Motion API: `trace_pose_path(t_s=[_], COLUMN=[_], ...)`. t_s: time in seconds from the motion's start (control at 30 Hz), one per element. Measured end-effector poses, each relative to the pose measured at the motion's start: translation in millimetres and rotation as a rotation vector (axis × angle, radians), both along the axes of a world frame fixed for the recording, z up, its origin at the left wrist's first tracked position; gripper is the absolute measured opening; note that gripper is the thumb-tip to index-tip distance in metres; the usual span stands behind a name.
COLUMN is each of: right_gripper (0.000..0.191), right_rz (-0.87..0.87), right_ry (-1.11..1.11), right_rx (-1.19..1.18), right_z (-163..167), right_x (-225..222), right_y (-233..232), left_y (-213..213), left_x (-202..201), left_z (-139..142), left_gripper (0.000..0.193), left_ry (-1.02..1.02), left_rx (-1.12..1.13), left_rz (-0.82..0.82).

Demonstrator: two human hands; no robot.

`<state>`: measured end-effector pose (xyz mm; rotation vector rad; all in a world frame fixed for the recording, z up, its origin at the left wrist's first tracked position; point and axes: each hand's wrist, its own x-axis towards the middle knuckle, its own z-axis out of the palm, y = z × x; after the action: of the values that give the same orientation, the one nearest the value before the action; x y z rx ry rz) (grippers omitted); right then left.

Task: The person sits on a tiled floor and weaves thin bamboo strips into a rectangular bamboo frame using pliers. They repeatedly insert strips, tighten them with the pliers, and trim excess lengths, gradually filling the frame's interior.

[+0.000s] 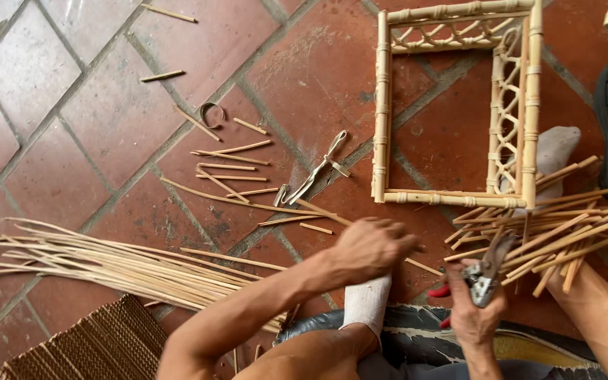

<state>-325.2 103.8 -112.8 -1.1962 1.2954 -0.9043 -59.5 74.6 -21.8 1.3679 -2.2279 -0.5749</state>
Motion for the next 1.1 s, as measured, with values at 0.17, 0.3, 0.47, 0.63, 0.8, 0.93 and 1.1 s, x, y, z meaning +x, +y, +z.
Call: trace_pose_path(t_s=[0.17, 0.3, 0.47, 0.63, 0.8, 0.93, 1.1], right_gripper=[0.024, 0.028, 0.028, 0.025, 0.019, 0.021, 0.021], right_rz=[0.002, 0.041, 0.221, 0.373, 0.412, 0.41, 0.431], right_ry=[0.084, 0.107, 0.344, 0.43, 0.5, 0.518, 0.453], right_rx=[-0.038, 0.032, -0.091, -0.086, -0.034, -0.064, -0.054], right_z=[4.1, 0.3, -6.9, -9.8, -11.8, -16.0, -28.0], right_x=[-10.2, -2.4, 17.1, 31.7, 35.1, 26.5, 21.9], right_y=[-12.1, -8.3, -1.1, 6.3, 9.6, 10.1, 12.8], left_y=[25.6, 63.7, 176.8, 282.0, 285.9, 268.2, 219.4], left_x=[156.3, 245.9, 241.5, 205.6, 215.7, 233.5, 258.8], left_z=[-15.4, -36.3, -72.4, -70.8, -60.7, -56.9, -57.9], left_gripper=[0.031, 0.046, 0.013, 0.037, 0.02, 0.019, 0.02], left_ry=[-0.23, -0.516, -0.615, -0.451, -0.515, -0.523, -0.485], left_rx=[-0.011, -0.345, 0.438, 0.439, 0.809, 0.875, 1.023], left_rz=[0.095, 0.463, 0.594, 0.522, 0.461, 0.414, 0.351])
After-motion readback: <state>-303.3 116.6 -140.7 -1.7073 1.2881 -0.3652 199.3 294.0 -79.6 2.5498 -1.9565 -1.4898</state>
